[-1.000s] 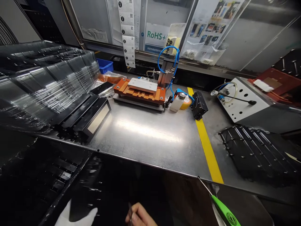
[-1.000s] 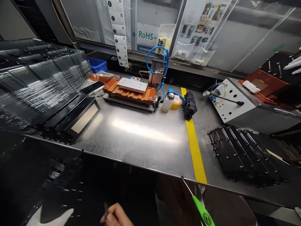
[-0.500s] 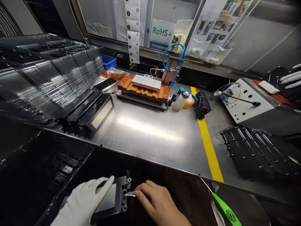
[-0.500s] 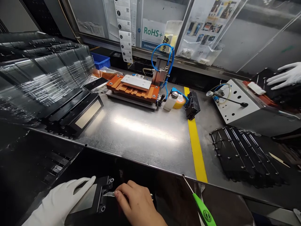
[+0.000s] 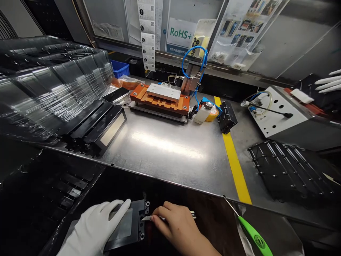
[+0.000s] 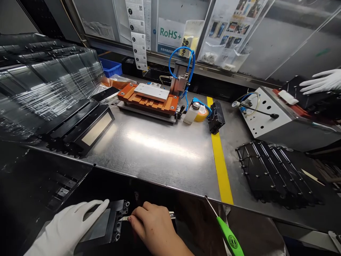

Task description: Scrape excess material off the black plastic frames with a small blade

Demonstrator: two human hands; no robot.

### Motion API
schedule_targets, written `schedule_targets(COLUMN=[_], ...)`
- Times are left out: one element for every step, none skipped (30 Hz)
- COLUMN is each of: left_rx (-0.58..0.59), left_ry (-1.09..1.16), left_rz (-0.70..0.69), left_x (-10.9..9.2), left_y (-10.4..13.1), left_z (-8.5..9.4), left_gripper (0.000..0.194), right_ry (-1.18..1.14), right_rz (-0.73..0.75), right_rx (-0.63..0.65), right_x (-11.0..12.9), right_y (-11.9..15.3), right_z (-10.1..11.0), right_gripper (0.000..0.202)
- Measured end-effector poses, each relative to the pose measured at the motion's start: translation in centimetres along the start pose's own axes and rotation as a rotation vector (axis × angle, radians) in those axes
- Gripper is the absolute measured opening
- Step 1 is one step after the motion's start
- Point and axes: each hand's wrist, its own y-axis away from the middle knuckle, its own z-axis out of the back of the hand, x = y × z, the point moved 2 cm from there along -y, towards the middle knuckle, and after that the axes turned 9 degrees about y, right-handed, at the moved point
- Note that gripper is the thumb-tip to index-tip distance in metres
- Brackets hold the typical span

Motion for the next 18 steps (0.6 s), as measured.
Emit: schedule_targets(left_rx=[0.004, 0.012, 0.017, 0.02, 0.025, 0.029, 0.034, 0.029, 0.015, 0.005, -0.013, -0.028, -0.04, -0.041, -0.041, -0.041, -0.034, -0.036], left_ry=[-0.007, -0.011, -0.014, -0.015, -0.011, -0.005, 0.001, 0.002, 0.0, 0.003, 0.014, 0.034, 0.058, 0.081, 0.1, 0.129, 0.187, 0.302], left_rz=[-0.004, -0.004, 0.001, 0.01, 0.018, 0.027, 0.032, 0.036, 0.036, 0.032, 0.019, 0.003, -0.008, -0.013, -0.004, 0.018, 0.059, 0.133], left_x=[0.0, 0.1, 0.1, 0.1, 0.1, 0.1, 0.1, 0.2, 0.2, 0.2, 0.2, 0.3, 0.3, 0.4, 0.5, 0.6, 0.7, 0.8], left_y=[0.0, -0.1, -0.2, -0.2, -0.3, -0.4, -0.5, -0.5, -0.6, -0.6, -0.6, -0.6, -0.5, -0.5, -0.4, -0.4, -0.4, -0.3], left_z=[0.0, 0.0, 0.1, 0.1, 0.1, 0.1, 0.1, 0.1, 0.1, 0.0, -0.1, -0.1, -0.1, -0.1, 0.0, 0.1, 0.3, 0.6], left_gripper=[0.06, 0.061, 0.061, 0.062, 0.061, 0.062, 0.061, 0.061, 0.06, 0.058, 0.055, 0.053, 0.052, 0.052, 0.052, 0.052, 0.051, 0.049], right_ry=[-0.001, 0.0, 0.0, 0.001, 0.0, -0.004, -0.011, -0.018, -0.024, -0.026, -0.029, -0.034, -0.043, -0.063, -0.098, -0.158, -0.245, -0.359], right_rz=[-0.006, -0.01, -0.01, -0.006, -0.005, -0.007, -0.012, -0.023, -0.033, -0.041, -0.045, -0.043, -0.041, -0.044, -0.058, -0.084, -0.123, -0.173], right_rx=[-0.001, 0.001, 0.009, 0.021, 0.031, 0.039, 0.043, 0.042, 0.039, 0.038, 0.044, 0.059, 0.08, 0.105, 0.127, 0.145, 0.161, 0.183], right_x=[0.0, 0.0, 0.0, 0.0, 0.0, 0.1, 0.1, 0.1, 0.1, 0.1, 0.0, 0.0, -0.1, -0.1, -0.2, -0.3, -0.4, -0.3], right_y=[0.0, -0.1, 0.0, 0.0, 0.0, 0.0, 0.0, 0.0, -0.1, -0.1, -0.2, -0.3, -0.3, -0.4, -0.3, -0.2, -0.1, 0.2], right_z=[0.1, 0.1, 0.2, 0.2, 0.2, 0.1, 0.1, 0.0, -0.1, -0.1, -0.2, -0.2, -0.2, 0.0, 0.2, 0.5, 0.9, 1.1], right_gripper=[0.021, 0.019, 0.017, 0.014, 0.013, 0.012, 0.012, 0.012, 0.013, 0.013, 0.013, 0.013, 0.013, 0.012, 0.013, 0.015, 0.018, 0.022])
